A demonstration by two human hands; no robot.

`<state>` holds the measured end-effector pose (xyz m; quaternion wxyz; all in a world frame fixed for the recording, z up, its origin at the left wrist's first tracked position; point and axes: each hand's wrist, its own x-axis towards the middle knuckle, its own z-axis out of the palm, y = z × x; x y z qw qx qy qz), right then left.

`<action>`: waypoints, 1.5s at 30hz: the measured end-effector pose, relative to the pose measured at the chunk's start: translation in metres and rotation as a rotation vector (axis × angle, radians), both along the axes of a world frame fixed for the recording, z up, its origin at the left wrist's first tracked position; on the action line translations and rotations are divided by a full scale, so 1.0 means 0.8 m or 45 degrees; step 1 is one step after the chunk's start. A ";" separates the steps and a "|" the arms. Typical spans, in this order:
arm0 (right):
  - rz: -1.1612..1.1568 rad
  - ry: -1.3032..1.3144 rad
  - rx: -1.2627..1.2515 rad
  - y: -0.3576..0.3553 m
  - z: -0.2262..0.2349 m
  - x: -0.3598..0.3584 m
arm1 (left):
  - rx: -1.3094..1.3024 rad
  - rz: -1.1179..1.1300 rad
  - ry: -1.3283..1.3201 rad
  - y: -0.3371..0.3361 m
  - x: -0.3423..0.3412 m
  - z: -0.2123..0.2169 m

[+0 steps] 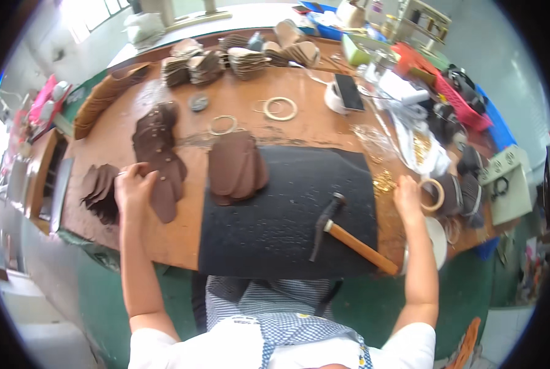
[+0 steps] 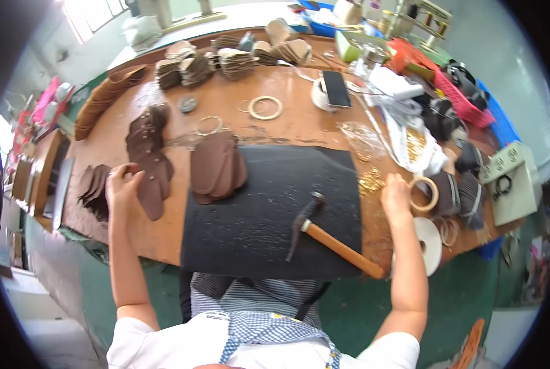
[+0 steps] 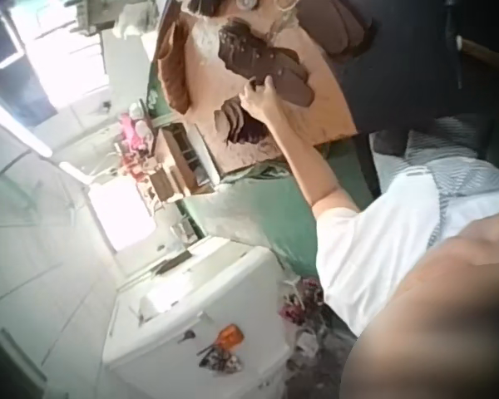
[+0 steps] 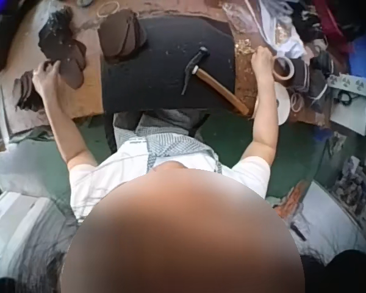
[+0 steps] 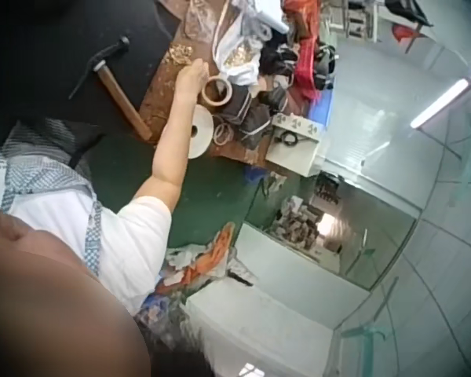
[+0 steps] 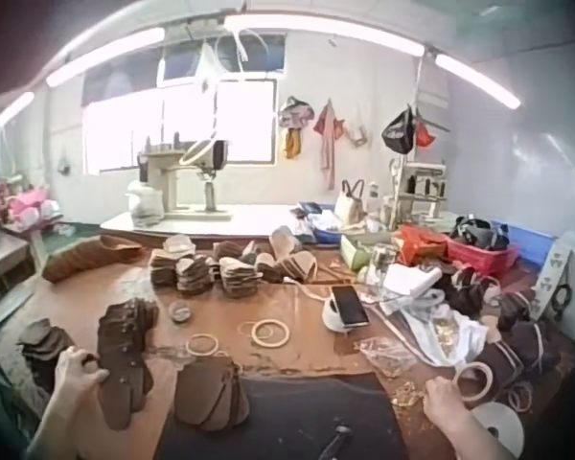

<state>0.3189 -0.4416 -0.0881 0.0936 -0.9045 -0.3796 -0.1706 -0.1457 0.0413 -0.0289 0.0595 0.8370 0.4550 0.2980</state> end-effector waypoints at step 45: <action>0.789 0.857 0.953 0.146 0.108 -0.323 | -1.335 -0.804 -0.621 -0.270 0.082 0.025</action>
